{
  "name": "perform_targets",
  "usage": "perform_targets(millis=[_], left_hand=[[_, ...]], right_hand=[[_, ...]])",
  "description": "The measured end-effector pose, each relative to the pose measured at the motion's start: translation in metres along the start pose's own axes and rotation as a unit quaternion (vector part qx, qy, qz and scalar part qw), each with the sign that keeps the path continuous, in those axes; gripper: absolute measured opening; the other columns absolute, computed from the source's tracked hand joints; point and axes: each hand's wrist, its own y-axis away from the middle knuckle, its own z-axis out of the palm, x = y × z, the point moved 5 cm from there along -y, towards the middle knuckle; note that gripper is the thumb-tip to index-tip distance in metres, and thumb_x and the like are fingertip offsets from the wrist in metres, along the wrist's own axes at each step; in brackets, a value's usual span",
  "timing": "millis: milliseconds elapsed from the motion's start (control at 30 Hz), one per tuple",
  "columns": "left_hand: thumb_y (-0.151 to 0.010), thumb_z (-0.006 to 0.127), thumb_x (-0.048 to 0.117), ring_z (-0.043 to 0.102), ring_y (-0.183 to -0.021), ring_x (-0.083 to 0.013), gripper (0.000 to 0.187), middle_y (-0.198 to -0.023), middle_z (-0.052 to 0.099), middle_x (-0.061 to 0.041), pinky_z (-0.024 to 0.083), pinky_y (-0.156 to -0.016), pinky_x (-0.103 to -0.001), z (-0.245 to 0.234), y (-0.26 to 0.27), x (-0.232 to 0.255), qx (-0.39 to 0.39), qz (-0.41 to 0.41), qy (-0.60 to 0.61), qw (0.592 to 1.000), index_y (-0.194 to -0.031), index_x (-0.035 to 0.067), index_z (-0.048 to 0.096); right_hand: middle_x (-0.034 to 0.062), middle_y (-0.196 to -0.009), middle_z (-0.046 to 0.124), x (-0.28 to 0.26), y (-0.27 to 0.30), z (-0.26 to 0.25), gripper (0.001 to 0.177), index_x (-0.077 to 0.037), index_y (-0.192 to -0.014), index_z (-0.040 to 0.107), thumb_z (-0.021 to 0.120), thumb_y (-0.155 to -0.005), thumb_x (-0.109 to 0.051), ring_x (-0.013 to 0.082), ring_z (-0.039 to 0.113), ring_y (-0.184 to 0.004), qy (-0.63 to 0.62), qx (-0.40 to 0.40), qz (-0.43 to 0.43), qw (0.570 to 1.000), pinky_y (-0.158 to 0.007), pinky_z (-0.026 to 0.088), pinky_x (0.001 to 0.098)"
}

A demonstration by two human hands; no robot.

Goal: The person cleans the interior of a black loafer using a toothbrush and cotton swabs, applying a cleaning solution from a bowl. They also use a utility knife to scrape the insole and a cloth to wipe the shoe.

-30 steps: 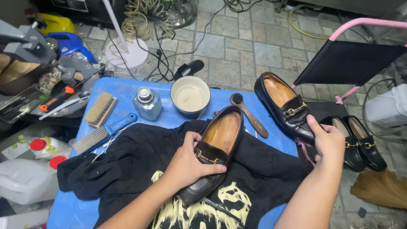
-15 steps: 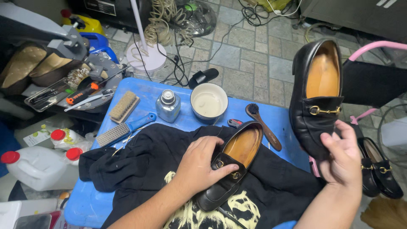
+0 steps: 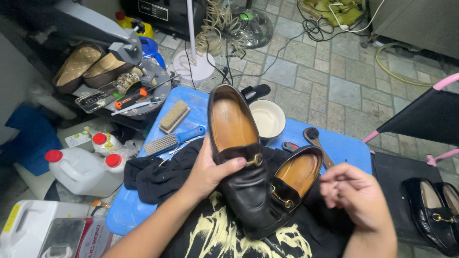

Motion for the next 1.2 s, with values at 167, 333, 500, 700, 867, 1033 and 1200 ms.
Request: perform_targets(millis=[167,333,500,700,867,1033,1200], left_hand=[[-0.073,0.089,0.022,0.045,-0.142,-0.0196,0.107,-0.151,0.048,-0.01,0.034,-0.119,-0.037,-0.024,0.011,-0.012,-0.124,-0.05,-0.063,0.989,-0.158,0.002,0.028],[-0.071,0.092,0.034,0.05,-0.138,-0.0184,0.11,-0.147,0.054,-0.01,0.039,-0.118,-0.035,-0.018,-0.011,-0.047,-0.175,-0.073,-0.082,0.978,-0.157,0.0,0.032],[-0.068,0.094,0.023,0.053,-0.136,-0.0185,0.106,-0.145,0.059,-0.01,0.04,-0.118,-0.035,-0.016,-0.018,-0.054,-0.168,-0.055,-0.08,0.981,-0.155,-0.002,0.04],[-0.064,0.095,0.003,0.05,-0.139,-0.0204,0.11,-0.149,0.055,-0.012,0.038,-0.118,-0.036,-0.01,-0.012,-0.053,-0.171,-0.034,-0.071,0.982,-0.157,-0.005,0.035],[-0.064,0.098,0.027,0.056,-0.131,-0.0368,0.161,-0.142,0.055,-0.029,0.041,-0.114,-0.043,-0.011,-0.007,-0.061,-0.115,-0.146,0.036,0.982,-0.159,0.03,-0.031],[-0.064,0.084,0.064,0.028,-0.159,-0.0386,0.152,-0.169,0.026,-0.029,0.023,-0.128,-0.044,-0.003,0.001,-0.05,-0.176,0.107,-0.262,0.943,-0.168,0.017,-0.017],[-0.074,0.06,0.09,0.045,-0.147,-0.0327,0.145,-0.158,0.042,-0.021,0.03,-0.126,-0.043,0.004,-0.002,-0.052,-0.173,0.084,-0.091,0.977,-0.164,0.013,-0.023]], right_hand=[[0.0116,-0.093,0.069,0.044,-0.01,-0.055,0.053,0.002,-0.127,0.061,0.07,-0.089,-0.034,0.0156,0.06,-0.069,0.258,0.181,0.232,0.92,-0.057,0.047,0.0304],[0.0093,-0.1,0.066,0.067,-0.027,-0.023,0.06,-0.002,-0.138,0.052,0.072,-0.086,-0.024,0.0162,0.064,-0.08,0.23,0.134,0.218,0.939,-0.065,0.053,0.0303],[0.0075,-0.113,0.069,0.063,-0.044,-0.009,0.064,-0.01,-0.15,0.04,0.057,-0.088,-0.009,0.0167,0.065,-0.098,0.144,0.188,0.163,0.958,-0.078,0.053,0.0314],[0.0111,-0.136,0.059,0.056,-0.051,0.004,0.064,-0.004,-0.15,0.039,0.054,-0.088,-0.008,0.0212,0.059,-0.125,-0.113,0.123,-0.05,0.985,-0.106,0.048,0.0355],[0.0181,-0.149,0.051,0.056,-0.057,0.028,0.074,0.002,-0.158,0.034,0.039,-0.106,-0.05,0.0286,0.052,-0.135,-0.237,0.078,-0.045,0.967,-0.113,0.041,0.044],[0.018,-0.155,0.045,0.04,-0.053,0.047,0.095,-0.003,-0.161,0.027,0.026,-0.097,-0.074,0.0289,0.046,-0.141,-0.124,0.097,-0.079,0.984,-0.118,0.035,0.0447],[0.0172,-0.163,0.035,0.032,-0.052,0.062,0.104,-0.013,-0.166,0.014,0.027,-0.089,-0.081,0.0302,0.038,-0.148,-0.086,0.087,-0.142,0.982,-0.123,0.028,0.0461]])
